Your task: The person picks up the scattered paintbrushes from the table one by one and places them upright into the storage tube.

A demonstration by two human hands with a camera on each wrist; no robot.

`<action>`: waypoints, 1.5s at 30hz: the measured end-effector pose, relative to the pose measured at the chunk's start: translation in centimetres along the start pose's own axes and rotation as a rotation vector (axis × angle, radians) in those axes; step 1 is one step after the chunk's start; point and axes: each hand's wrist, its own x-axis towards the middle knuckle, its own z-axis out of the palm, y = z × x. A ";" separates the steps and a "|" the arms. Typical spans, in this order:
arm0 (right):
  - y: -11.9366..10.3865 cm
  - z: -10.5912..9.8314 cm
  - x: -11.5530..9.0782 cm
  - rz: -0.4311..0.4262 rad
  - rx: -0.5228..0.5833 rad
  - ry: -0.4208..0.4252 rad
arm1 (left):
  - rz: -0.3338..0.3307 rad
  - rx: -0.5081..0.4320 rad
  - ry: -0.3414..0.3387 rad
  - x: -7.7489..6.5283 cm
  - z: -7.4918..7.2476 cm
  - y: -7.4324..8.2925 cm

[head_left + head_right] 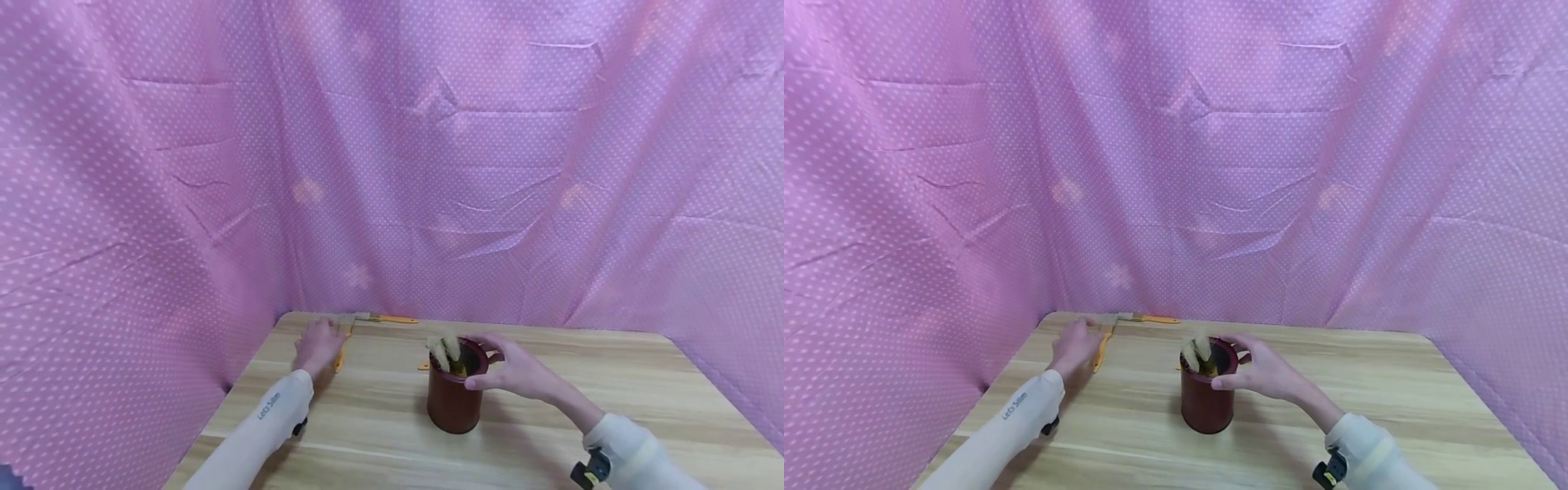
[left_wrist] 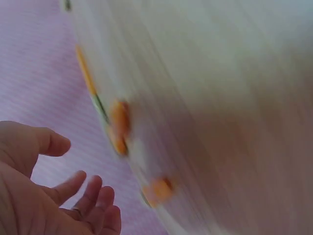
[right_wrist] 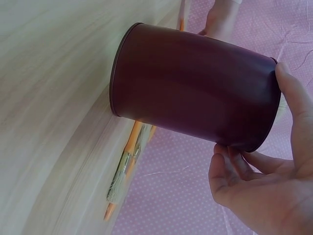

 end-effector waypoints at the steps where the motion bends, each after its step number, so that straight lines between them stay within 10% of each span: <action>1: 0.0 -0.1 -0.1 0.004 -0.003 0.002 | -0.026 0.023 0.005 0.1 -0.2 -0.4; 10: 0.3 -0.3 -0.7 0.009 0.011 0.003 | -0.083 0.160 -0.027 0.4 -0.8 -3.8; 29: 0.8 -2.1 -2.6 0.031 0.036 0.039 | -0.078 0.052 -0.185 1.7 -2.0 -5.5; 45: 1.8 -3.6 -4.3 0.032 0.017 0.078 | -0.056 -0.058 -0.183 0.7 -4.1 -4.9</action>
